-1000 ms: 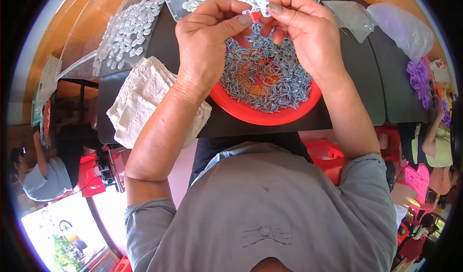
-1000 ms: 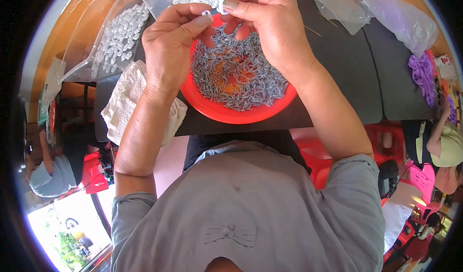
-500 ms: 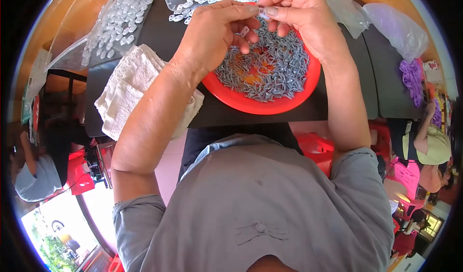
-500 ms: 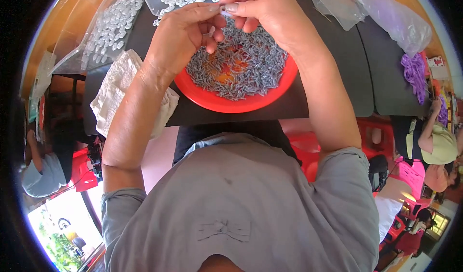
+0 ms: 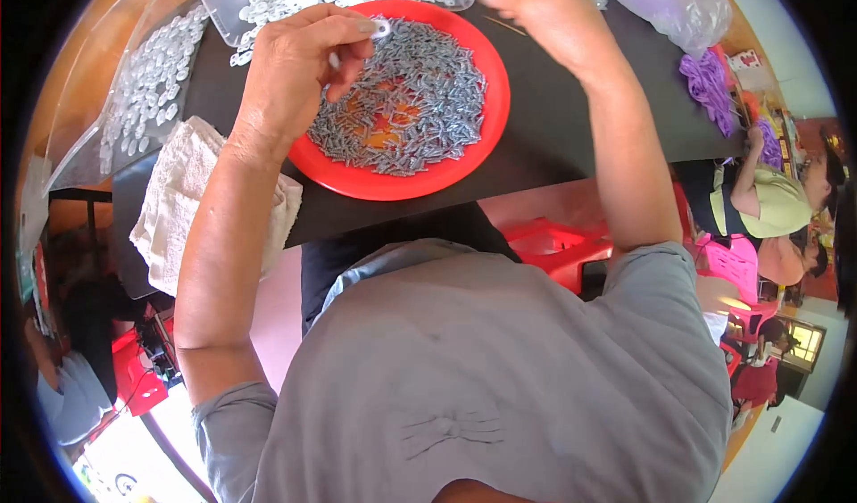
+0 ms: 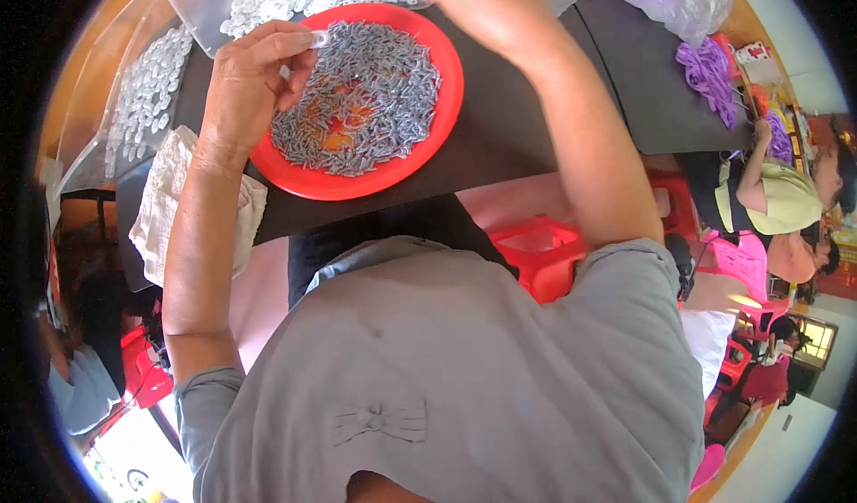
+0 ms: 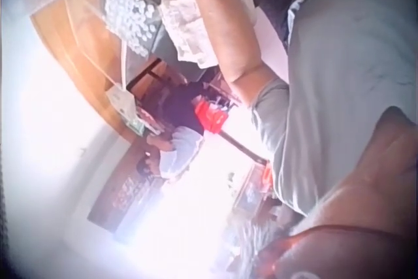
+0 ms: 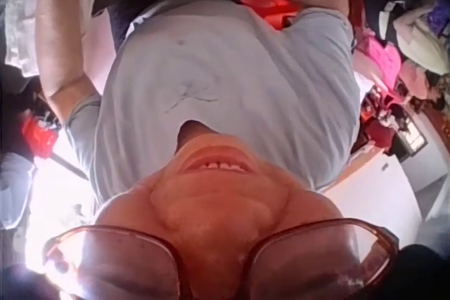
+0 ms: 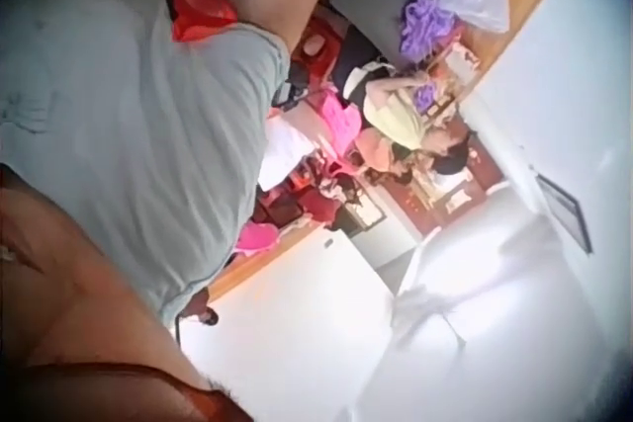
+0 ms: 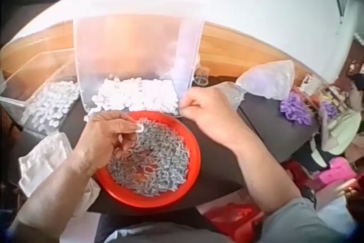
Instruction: Assembling small white plastic components by inserting small pins or springs.
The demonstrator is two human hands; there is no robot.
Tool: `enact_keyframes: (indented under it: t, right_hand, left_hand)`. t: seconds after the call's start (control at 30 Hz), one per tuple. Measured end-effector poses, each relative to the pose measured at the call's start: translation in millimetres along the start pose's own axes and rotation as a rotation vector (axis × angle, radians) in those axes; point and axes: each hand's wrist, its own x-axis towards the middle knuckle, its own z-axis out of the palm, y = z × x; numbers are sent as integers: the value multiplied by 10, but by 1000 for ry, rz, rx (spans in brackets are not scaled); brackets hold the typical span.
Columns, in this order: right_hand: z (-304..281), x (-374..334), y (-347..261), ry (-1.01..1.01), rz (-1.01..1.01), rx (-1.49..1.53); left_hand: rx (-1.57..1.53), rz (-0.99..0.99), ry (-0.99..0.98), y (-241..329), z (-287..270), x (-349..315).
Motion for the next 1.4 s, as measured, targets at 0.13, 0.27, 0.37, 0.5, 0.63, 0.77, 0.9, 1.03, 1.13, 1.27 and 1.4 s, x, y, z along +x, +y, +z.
enact_keyframes:
  t: [0.13,0.27,0.37,0.5,0.63,0.77,0.9,1.03,1.13,1.27,1.4]
  right_hand:
    - [60,-122,384,-98,122,-844]
    - [310,-217,500,-108,-60,-904]
    - [371,-109,646,-108,-172,-944]
    - [338,-31,680,-190,-208,-933]
    - [294,9,726,-191,-236,-924]
    - [259,-13,796,-171,-228,-887]
    - [79,-66,278,-8,-166,-760]
    - [300,-40,-326,42,-464,-424]
    - [491,28,-447,7,-512,-445]
    - [562,72,-441,-25,-543,-506]
    - [572,94,-511,-47,-568,-571]
  left_hand:
    - [-52,-18,20,3,10,11]
    - [-215,-18,-24,-81,-88,22]
    - [-239,-78,-13,-87,-93,33]
    - [-288,-62,-69,-155,-116,93]
    - [-294,-68,-60,-138,-99,77]
    - [-299,-69,-45,-124,-83,55]
    - [-211,-35,-7,-52,-44,5]
    - [-212,-44,-36,-83,-21,11]
    - [-187,-33,-30,-68,1,10]
    - [-183,-94,29,-52,24,15]
    - [-124,-100,42,-75,9,16]
